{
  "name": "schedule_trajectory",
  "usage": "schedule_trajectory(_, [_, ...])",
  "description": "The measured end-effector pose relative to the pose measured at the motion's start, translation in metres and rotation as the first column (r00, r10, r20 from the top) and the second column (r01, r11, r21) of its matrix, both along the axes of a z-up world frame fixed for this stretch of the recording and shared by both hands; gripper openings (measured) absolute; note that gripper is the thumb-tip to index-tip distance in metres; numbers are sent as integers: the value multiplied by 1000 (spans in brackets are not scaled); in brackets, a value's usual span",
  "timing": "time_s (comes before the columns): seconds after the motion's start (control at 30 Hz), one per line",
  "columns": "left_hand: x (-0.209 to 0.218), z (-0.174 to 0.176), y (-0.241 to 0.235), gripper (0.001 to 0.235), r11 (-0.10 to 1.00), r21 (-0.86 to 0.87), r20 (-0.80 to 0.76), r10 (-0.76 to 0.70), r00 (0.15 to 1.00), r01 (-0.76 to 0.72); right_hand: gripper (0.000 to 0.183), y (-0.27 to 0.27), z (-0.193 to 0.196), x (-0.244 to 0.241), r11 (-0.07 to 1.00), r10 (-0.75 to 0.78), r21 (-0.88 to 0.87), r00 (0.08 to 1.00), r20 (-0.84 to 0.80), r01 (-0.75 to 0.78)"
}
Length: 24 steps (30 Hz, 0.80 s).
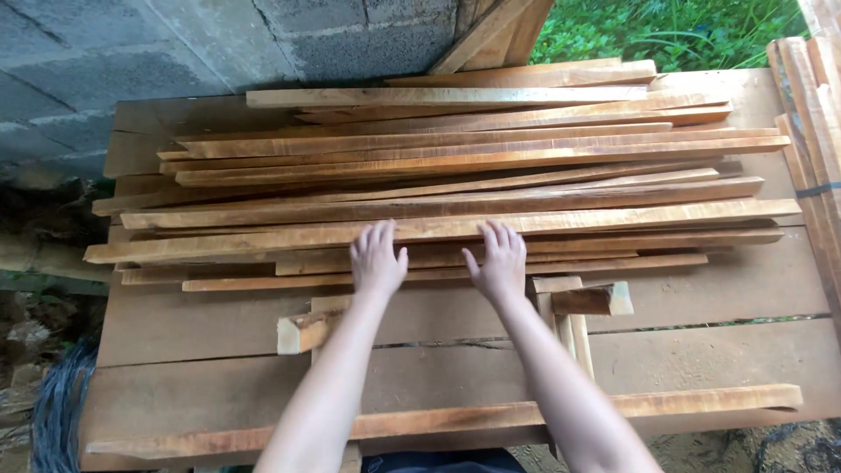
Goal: The person ties a bundle of wooden planks together using a black strap. They then lift the secured bundle and place it on a nearby pile of similar wood. The person proceeds to arrange and stack additional loose wooden planks on a wooden workbench, aligning them carefully.
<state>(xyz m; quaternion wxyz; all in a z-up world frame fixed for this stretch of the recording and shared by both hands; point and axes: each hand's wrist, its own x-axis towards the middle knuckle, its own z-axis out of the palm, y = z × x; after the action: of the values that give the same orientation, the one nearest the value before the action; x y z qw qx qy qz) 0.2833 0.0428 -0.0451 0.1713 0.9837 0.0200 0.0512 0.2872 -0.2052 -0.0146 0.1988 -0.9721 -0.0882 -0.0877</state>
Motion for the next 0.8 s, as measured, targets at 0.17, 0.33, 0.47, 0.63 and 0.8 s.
schedule_trajectory(0.17, [20, 19, 23, 54, 986, 168, -325, 41, 945, 15, 65, -4, -4, 41, 969, 63, -232, 991, -121, -90])
schedule_trajectory(0.33, [8, 60, 19, 49, 997, 27, -189, 71, 979, -67, 51, -19, 23, 33, 987, 74, -138, 995, -68, -83])
schedule_trajectory(0.47, [-18, 123, 11, 44, 991, -112, 95, 82, 992, -72, 49, -25, 106, 0, 1000, 24, -23, 992, 120, -21])
schedule_trajectory(0.63, [-91, 226, -2, 43, 989, -146, 253, 60, 966, -23, 49, -38, 194, -67, 1000, 2, 10, 969, 248, -5])
schedule_trajectory(0.8, [-175, 237, -13, 44, 989, -146, 227, 46, 973, -12, 47, -57, 199, -143, 999, 15, 45, 963, 269, -28])
